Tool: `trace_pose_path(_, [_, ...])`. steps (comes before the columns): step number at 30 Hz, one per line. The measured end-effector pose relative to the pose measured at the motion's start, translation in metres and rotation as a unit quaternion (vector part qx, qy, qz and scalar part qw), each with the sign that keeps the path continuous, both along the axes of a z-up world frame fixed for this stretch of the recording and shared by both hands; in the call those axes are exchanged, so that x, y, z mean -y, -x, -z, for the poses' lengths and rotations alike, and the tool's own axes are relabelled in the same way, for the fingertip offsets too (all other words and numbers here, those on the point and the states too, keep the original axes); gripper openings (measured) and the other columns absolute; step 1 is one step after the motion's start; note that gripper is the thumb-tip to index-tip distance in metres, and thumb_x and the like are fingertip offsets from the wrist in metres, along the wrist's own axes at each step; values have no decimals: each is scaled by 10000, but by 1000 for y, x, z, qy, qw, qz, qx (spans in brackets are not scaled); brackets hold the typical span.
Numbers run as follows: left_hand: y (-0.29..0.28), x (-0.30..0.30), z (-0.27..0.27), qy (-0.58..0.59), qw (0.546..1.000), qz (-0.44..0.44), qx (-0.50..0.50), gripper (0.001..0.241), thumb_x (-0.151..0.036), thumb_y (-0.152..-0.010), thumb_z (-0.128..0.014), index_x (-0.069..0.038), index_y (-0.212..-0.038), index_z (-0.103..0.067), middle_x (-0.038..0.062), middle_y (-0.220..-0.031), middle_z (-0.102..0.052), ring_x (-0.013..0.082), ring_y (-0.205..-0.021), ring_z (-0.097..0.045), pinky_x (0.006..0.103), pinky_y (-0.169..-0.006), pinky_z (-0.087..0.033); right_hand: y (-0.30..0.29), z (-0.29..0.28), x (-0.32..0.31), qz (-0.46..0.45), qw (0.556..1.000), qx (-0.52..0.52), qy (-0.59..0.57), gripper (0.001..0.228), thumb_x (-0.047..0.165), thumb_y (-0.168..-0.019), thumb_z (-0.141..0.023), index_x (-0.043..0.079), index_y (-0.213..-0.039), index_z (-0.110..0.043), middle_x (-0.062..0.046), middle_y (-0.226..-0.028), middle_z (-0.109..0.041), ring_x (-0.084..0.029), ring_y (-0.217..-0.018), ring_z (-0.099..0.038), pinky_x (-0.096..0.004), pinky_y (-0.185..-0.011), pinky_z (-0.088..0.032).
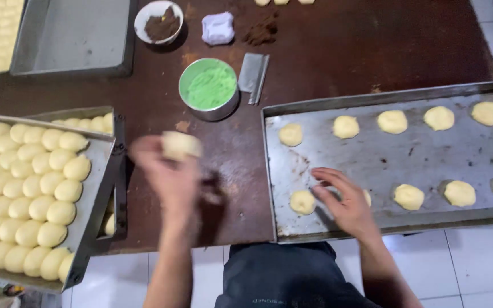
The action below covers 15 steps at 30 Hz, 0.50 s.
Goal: Arranging pre-portioned dough balls onto a large metal baking tray.
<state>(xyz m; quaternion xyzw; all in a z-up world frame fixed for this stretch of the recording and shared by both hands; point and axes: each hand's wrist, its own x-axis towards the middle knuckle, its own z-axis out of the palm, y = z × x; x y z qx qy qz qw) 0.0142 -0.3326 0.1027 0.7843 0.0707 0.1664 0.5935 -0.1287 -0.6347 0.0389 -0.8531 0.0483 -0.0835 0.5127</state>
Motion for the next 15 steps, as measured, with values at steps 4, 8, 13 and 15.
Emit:
trace_pose_path(4, [48, 72, 91, 90, 945, 313, -5, 535, 40, -774, -644, -60, -1291, -550, 83, -1290, -542, 209, -1144, -582, 345, -988, -514, -15, 37, 7, -59, 971, -23, -231, 431, 113, -934, -666, 30, -1353, -604, -79, -1328, -662, -193, -1175, -648, -314, -985, -543])
trace_pose_path(8, [91, 116, 113, 78, 901, 383, -186, 527, -25, -830, -652, -96, -1352, -636, 81, -1152, -662, 185, -1025, -653, 323, -912, -551, 6, 92, 41, -83, 909, -200, -357, 452, 79, -917, -710, -20, -1346, -610, -85, -1207, -714, -161, -1083, -670, -312, -953, -552])
trace_pose_path(13, [120, 153, 123, -24, 917, 380, -123, 568, -62, -883, -785, -93, -1432, -642, 133, -1235, -667, 195, -1076, -656, 319, -939, -547, 26, 101, 65, -45, 918, -242, -311, 363, 30, -902, -768, -53, -1231, -641, -125, -1075, -715, -168, -970, -671, -311, -857, -533])
trace_pose_path(15, [131, 169, 134, 181, 881, 332, -283, 694, -111, -852, -755, -118, -1484, -469, 68, -1169, -696, 111, -1026, -687, 258, -884, -569, 27, 92, 68, -26, 947, -182, -264, 358, 22, -886, -768, -20, -1211, -626, -86, -1107, -696, -127, -1005, -665, -270, -884, -529])
